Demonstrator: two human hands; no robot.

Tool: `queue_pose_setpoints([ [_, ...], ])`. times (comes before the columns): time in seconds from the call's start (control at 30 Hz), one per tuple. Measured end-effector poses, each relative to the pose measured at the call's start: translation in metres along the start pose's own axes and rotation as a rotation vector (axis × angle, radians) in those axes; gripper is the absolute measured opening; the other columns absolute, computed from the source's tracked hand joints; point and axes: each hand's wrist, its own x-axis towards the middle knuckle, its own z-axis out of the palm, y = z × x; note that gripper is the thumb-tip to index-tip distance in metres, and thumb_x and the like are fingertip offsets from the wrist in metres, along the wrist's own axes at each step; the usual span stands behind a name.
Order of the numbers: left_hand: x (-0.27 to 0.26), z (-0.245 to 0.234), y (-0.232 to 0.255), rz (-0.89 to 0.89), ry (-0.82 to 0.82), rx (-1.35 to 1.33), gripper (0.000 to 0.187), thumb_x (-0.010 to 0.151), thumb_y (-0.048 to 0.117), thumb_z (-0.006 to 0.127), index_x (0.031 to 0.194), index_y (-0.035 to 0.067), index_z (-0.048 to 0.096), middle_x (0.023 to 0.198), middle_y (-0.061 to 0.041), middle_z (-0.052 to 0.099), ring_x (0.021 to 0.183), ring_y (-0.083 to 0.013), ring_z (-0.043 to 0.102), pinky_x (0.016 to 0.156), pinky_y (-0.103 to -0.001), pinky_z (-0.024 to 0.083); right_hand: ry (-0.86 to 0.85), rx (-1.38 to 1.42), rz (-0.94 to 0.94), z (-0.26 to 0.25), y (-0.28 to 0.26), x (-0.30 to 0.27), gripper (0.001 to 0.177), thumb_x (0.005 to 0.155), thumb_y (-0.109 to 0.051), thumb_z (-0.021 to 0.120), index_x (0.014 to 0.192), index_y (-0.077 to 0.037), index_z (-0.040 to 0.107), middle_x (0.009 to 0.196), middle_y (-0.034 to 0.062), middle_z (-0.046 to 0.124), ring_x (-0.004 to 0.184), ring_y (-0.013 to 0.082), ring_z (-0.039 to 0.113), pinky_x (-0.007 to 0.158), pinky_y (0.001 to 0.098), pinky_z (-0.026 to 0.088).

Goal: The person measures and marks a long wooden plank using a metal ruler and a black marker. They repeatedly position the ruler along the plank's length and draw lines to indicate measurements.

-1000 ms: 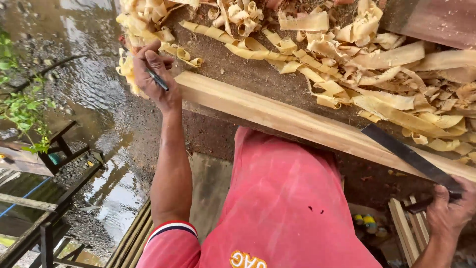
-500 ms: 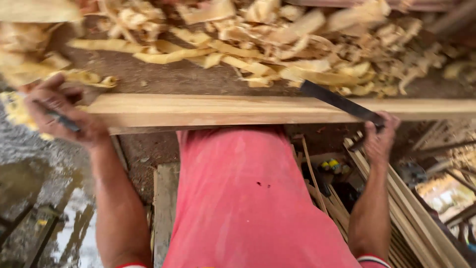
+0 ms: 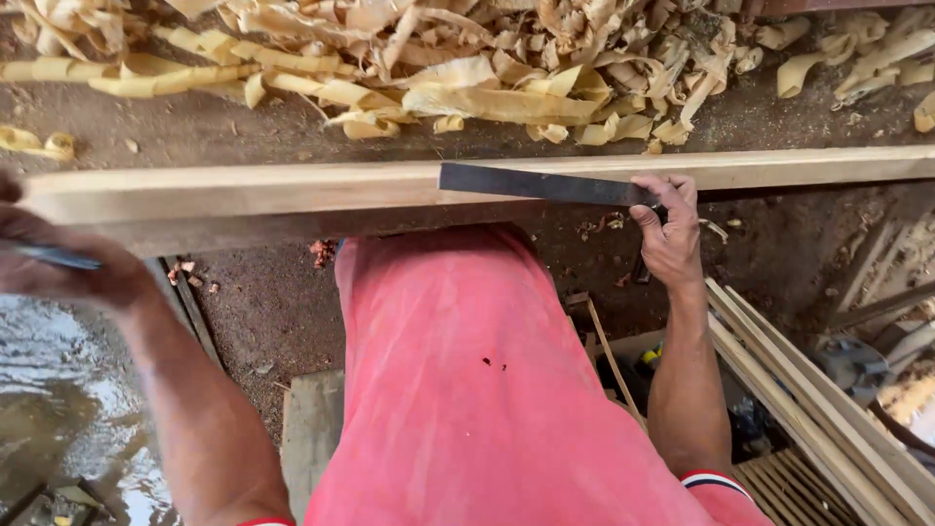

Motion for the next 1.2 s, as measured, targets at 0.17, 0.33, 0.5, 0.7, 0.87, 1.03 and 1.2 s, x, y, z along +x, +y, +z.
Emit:
queue_pose_setpoints([
  [0.17, -0.035, 0.033, 0.253, -0.393, -0.191, -0.389, 0.015, 0.104, 0.001, 0.063, 0.094, -0.008, 0.07, 0.1, -0.029, 0.071, 0.106, -0.0413, 0.068, 0.099, -0.053, 0.047, -0.031, 0.05, -0.231, -0.012, 0.032, 0.003, 0.033, 0.107, -0.024, 0.068, 0.137, -0.011, 0.07, 0.115, 0.0131, 0.044, 0.111, 0.0347, 0.053, 0.113, 0.0498, 0.038],
  [0.33, -0.147, 0.063, 0.364, 0.085, -0.89, -0.398, 0.066, 0.094, 0.034, 0.077, 0.153, 0.018, 0.054, 0.156, -0.013, 0.056, 0.149, -0.0353, 0.049, 0.13, -0.051, 0.022, -0.06, -0.001, -0.25, -0.012, 0.016, 0.008, 0.037, 0.107, -0.026, 0.066, 0.139, -0.009, 0.068, 0.115, 0.0126, 0.042, 0.115, 0.0396, 0.052, 0.112, 0.0524, 0.037],
  [0.5, -0.157, 0.069, 0.334, 0.185, -1.0, -0.243, 0.074, 0.091, 0.046, 0.077, 0.158, 0.025, 0.053, 0.166, -0.009, 0.047, 0.151, -0.0341, 0.046, 0.128, -0.059, 0.018, -0.047, 0.005, -0.239, -0.003, 0.024, 0.01, 0.039, 0.106, -0.022, 0.066, 0.143, -0.012, 0.064, 0.117, 0.0142, 0.043, 0.12, 0.0443, 0.052, 0.114, 0.0575, 0.033],
  [0.7, -0.135, 0.032, 0.253, 0.06, -0.748, -0.069, 0.057, 0.095, 0.029, 0.086, 0.146, 0.014, 0.065, 0.161, -0.007, 0.054, 0.153, -0.0284, 0.04, 0.129, -0.05, 0.014, -0.042, 0.045, -0.285, 0.007, 0.026, 0.008, 0.04, 0.109, -0.025, 0.06, 0.146, -0.01, 0.063, 0.111, 0.0116, 0.038, 0.114, 0.0404, 0.05, 0.112, 0.0528, 0.033],
  [0.87, -0.123, 0.037, 0.255, 0.067, -0.654, -0.18, 0.033, 0.099, 0.029, 0.082, 0.125, 0.011, 0.074, 0.13, -0.011, 0.074, 0.125, -0.0289, 0.064, 0.113, -0.043, 0.045, 0.018, -0.03, -0.267, 0.006, 0.027, 0.013, 0.028, 0.108, -0.023, 0.064, 0.135, -0.017, 0.07, 0.113, 0.0096, 0.038, 0.116, 0.0379, 0.05, 0.113, 0.0539, 0.032],
  [1.03, -0.128, 0.052, 0.25, 0.148, -0.649, -0.18, 0.03, 0.096, 0.035, 0.085, 0.118, 0.017, 0.075, 0.111, -0.003, 0.075, 0.105, -0.0237, 0.069, 0.1, -0.04, 0.051, 0.007, -0.028, -0.252, 0.006, 0.027, 0.015, 0.028, 0.109, -0.024, 0.065, 0.135, -0.015, 0.072, 0.112, 0.0093, 0.035, 0.118, 0.0361, 0.047, 0.114, 0.0547, 0.029],
  [1.2, -0.12, 0.056, 0.25, 0.161, -0.628, -0.186, 0.023, 0.096, 0.035, 0.085, 0.11, 0.02, 0.075, 0.098, -0.002, 0.074, 0.096, -0.0222, 0.067, 0.093, -0.037, 0.048, 0.001, -0.028, -0.211, 0.006, 0.025, 0.013, 0.027, 0.108, -0.018, 0.067, 0.134, -0.014, 0.072, 0.111, 0.0085, 0.034, 0.118, 0.0361, 0.046, 0.114, 0.0559, 0.03],
])
